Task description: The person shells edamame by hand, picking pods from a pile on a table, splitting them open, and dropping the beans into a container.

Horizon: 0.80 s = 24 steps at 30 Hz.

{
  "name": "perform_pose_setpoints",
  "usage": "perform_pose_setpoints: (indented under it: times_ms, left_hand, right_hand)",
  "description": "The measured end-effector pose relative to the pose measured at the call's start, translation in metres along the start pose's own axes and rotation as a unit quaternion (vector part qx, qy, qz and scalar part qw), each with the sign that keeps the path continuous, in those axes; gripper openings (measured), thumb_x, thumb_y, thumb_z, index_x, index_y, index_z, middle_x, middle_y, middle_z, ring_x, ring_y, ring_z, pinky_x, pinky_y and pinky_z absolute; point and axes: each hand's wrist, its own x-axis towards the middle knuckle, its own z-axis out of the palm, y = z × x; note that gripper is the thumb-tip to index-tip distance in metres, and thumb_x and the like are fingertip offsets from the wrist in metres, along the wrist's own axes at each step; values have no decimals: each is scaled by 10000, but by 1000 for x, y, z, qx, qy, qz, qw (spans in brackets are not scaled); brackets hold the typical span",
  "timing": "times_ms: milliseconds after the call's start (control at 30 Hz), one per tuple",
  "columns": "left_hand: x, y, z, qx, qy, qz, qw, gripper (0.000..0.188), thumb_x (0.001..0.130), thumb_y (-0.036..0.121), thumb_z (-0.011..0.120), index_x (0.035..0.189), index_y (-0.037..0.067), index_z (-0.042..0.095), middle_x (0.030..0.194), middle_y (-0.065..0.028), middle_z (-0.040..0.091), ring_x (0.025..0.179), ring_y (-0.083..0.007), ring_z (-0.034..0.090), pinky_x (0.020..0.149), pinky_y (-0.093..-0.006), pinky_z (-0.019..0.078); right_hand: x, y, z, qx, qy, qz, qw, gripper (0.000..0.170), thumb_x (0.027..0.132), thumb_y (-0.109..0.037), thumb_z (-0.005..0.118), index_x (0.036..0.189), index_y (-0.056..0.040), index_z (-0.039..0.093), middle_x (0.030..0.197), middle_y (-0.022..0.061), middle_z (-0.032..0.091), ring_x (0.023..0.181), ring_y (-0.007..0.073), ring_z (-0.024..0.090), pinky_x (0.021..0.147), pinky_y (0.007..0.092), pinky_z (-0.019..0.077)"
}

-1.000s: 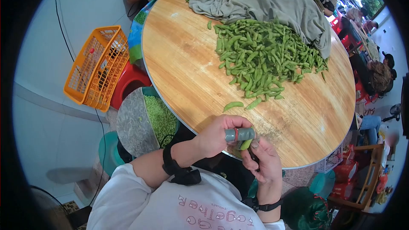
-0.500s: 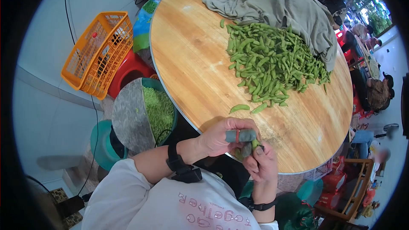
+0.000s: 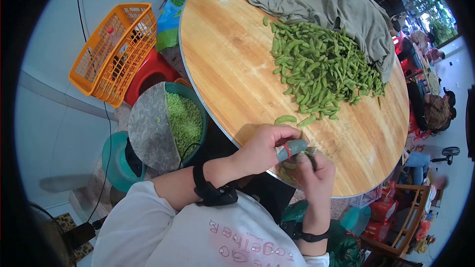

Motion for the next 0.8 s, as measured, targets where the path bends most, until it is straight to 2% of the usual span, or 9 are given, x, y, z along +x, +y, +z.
perform_pose_setpoints:
  times_ms: [33,67,133,233,300,400,600,667,800]
  left_hand:
    - [-1,4,-5,-56,-44,-38,997,194,858,34,525,1047,2,558,883,-11,579,796,-52,540,687,-187,442]
    - [-2,6,-11,-112,-87,-75,987,212,868,38,511,1076,13,543,885,-3,577,793,-42,535,680,-179,436]
    - [-4,6,-19,-116,-100,-87,984,204,884,56,493,1079,24,545,874,12,566,771,-20,517,650,-166,422]
    - [-9,2,-21,-234,-75,-156,957,202,883,64,498,1074,24,550,857,23,554,743,-11,497,634,-155,406]
    - [-12,1,-15,-133,2,-145,980,173,882,73,501,1038,21,557,840,26,543,727,-15,483,626,-161,405]
    - [-12,6,-16,-37,-8,-106,994,141,879,69,499,994,13,557,834,27,542,726,-29,480,627,-182,413]
    - [-16,15,-32,172,70,-58,981,239,768,-69,457,943,30,587,765,6,550,732,-63,495,677,-202,412]
    - [-16,13,-35,190,38,-71,978,275,752,-91,461,958,38,588,767,7,552,742,-67,494,672,-216,416]
    - [-22,21,-24,304,-77,-27,949,356,685,-97,458,982,60,578,867,-157,585,849,-284,576,733,-329,447]
  right_hand:
    - [0,-3,-2,227,-44,159,960,210,838,-150,611,695,-31,514,519,-20,468,426,92,427,399,245,307]
    - [-1,-3,-1,226,-43,160,960,210,838,-150,611,695,-31,514,519,-20,468,426,92,427,399,245,307]
    - [0,-3,1,204,-62,106,971,233,861,-185,596,704,-27,527,549,-80,425,490,15,394,408,200,266]
    - [4,-4,12,-24,-33,-48,998,213,804,-145,642,679,-35,508,486,10,458,401,131,408,396,257,307]
    - [3,-10,16,-234,-28,-171,957,207,738,-103,665,647,-32,493,502,135,458,413,279,455,406,323,350]
    - [3,-15,28,-281,-22,-208,937,238,733,-108,663,600,-29,483,497,129,456,422,278,479,405,330,348]
    - [38,-10,7,-105,-153,-69,980,170,771,-184,642,861,-49,593,556,135,547,501,295,555,464,375,422]
    - [53,-19,15,-324,-2,-73,943,196,786,-189,622,935,-67,588,578,146,562,538,309,574,487,395,436]
    - [52,0,21,-420,-32,-117,899,215,781,-192,614,968,-90,585,634,164,584,582,338,579,514,412,453]
